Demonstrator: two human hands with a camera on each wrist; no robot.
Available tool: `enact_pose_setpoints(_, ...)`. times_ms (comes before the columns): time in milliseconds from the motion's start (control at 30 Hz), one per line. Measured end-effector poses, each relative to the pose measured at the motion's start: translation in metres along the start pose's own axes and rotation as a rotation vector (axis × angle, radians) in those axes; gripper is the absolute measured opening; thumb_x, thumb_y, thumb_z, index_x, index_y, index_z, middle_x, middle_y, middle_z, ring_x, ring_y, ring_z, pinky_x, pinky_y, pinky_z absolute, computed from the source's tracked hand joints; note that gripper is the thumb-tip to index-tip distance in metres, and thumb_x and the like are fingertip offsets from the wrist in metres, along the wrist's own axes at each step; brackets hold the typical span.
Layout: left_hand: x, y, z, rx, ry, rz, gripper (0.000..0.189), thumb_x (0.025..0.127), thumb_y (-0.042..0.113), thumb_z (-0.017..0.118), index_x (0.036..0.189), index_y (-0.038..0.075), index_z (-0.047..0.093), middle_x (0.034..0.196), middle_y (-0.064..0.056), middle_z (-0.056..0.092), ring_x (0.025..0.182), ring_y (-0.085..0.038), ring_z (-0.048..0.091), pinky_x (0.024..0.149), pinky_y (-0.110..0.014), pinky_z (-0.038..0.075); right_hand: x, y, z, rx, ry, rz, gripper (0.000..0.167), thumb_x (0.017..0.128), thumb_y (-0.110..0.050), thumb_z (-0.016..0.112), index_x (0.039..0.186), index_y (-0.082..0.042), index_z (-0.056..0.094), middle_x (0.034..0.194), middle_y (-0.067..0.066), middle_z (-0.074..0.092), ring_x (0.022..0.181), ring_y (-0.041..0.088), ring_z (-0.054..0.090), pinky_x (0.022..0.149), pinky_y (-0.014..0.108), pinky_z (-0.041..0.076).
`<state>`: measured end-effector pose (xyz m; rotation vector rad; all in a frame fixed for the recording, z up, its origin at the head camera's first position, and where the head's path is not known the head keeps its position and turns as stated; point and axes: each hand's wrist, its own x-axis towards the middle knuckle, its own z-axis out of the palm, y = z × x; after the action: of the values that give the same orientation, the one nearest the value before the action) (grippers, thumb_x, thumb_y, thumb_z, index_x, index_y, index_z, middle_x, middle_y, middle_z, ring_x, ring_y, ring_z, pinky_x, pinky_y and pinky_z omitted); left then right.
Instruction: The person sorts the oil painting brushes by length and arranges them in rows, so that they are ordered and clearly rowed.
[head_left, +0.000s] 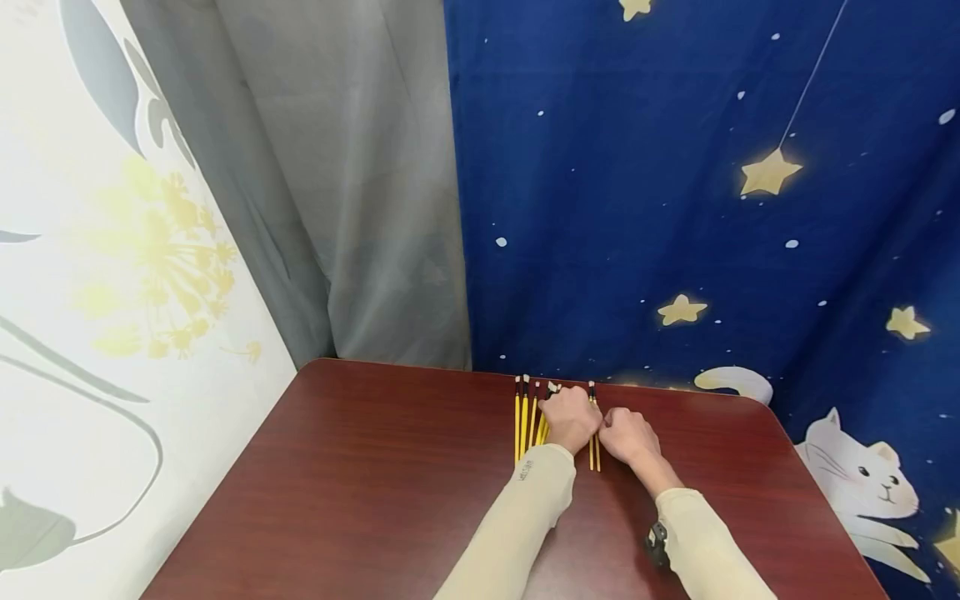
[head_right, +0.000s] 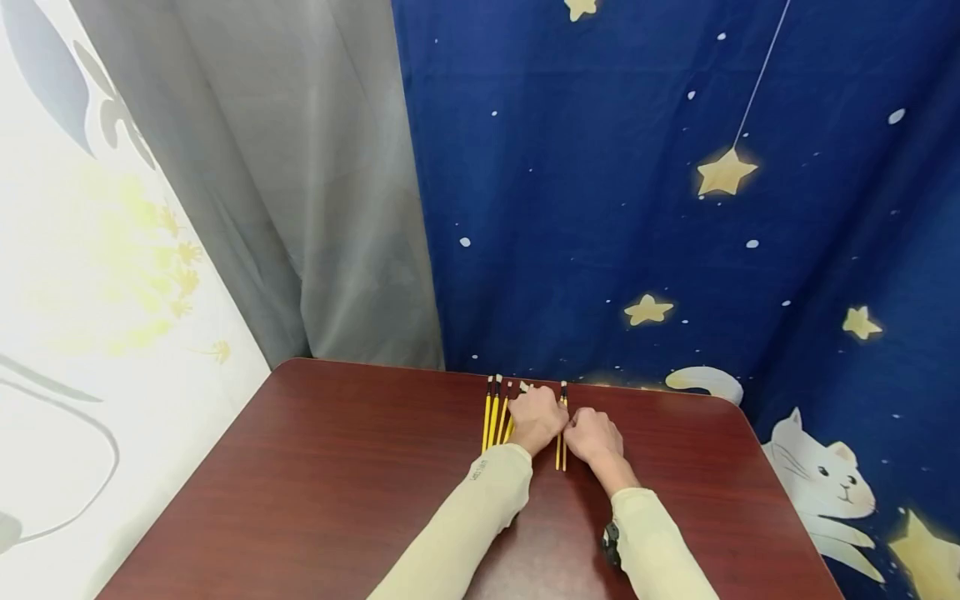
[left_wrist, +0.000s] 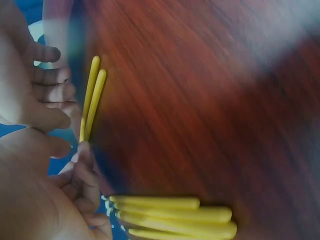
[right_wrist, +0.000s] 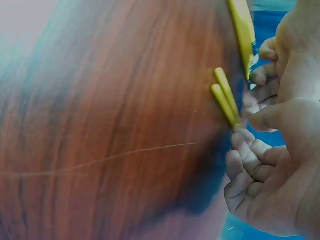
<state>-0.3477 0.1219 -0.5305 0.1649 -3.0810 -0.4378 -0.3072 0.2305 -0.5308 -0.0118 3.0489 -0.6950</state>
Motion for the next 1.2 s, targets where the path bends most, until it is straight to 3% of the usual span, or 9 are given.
enact_pose_setpoints(100,0.002,-0.008,-0.005,-0.029,0.044,0.034,0.033,0.098,0.047,0.066,0.089,0.019,0.081,0.092,-0.005,0.081,0.081,-0.027,0.075,0.081,-0.050,0.057,-0.001,-0.005,-0.003,0.014,0.001,0.009,0.032,0.092,-0.020,0.058,0.062,-0.019,0.048,0.059,0.000,0.045,0.059,0.022,0.049,0.054,0.035,0.036)
enact_pose_setpoints(333,0.022,-0.042,-0.030,-0.129,0.052,0.051,0.040,0.100,0.041,0.064,0.066,0.019,0.068,0.084,-0.005,0.077,0.075,-0.026,0.073,0.068,-0.044,0.059,0.002,-0.019,-0.016,0.056,0.046,-0.004,0.027,0.098,-0.034,0.065,0.078,-0.016,0.067,0.069,0.002,0.062,0.066,0.023,0.059,0.060,0.035,0.042)
enact_pose_setpoints(467,0.031,-0.064,-0.044,-0.275,-0.037,0.076,0.047,0.103,0.034,0.061,0.059,0.019,0.055,0.063,0.000,0.059,0.062,-0.022,0.063,0.060,-0.037,0.051,0.001,-0.023,-0.020,0.090,0.088,0.000,0.023,0.097,-0.034,0.068,0.084,-0.016,0.073,0.073,0.003,0.066,0.068,0.025,0.060,0.061,0.036,0.043)
enact_pose_setpoints(600,0.030,-0.088,-0.054,-0.365,-0.151,0.033,0.053,0.104,0.032,0.061,0.056,0.018,0.044,0.054,0.002,0.037,0.050,-0.020,0.046,0.051,-0.034,0.037,-0.002,-0.028,-0.012,0.119,0.082,0.005,0.019,0.097,-0.032,0.069,0.086,-0.018,0.076,0.076,0.002,0.069,0.069,0.024,0.061,0.063,0.037,0.046)
enact_pose_setpoints(833,0.026,-0.114,-0.051,-0.289,-0.170,0.028,0.055,0.101,0.032,0.070,0.056,0.019,0.043,0.053,0.003,0.036,0.051,-0.017,0.045,0.052,-0.032,0.036,-0.011,-0.042,0.013,0.150,0.050,-0.014,0.016,0.095,-0.026,0.074,0.080,-0.019,0.072,0.072,-0.002,0.067,0.065,0.020,0.060,0.065,0.036,0.049)
enact_pose_setpoints(1067,0.021,-0.110,-0.051,-0.146,-0.148,0.018,0.027,0.090,0.033,0.081,0.073,0.016,0.068,0.071,-0.002,0.064,0.063,-0.021,0.060,0.059,-0.037,0.049,-0.009,-0.054,0.025,0.169,0.058,-0.024,0.018,0.093,-0.023,0.077,0.077,-0.018,0.070,0.068,-0.003,0.065,0.063,0.018,0.059,0.063,0.034,0.048)
enact_pose_setpoints(1200,0.022,-0.106,-0.050,-0.079,-0.148,0.030,0.019,0.087,0.033,0.082,0.084,0.017,0.073,0.078,-0.003,0.070,0.065,-0.021,0.062,0.062,-0.038,0.053,-0.006,-0.060,0.030,0.189,0.046,0.006,0.025,0.094,-0.022,0.076,0.071,-0.017,0.067,0.062,-0.002,0.062,0.058,0.019,0.057,0.056,0.032,0.044)
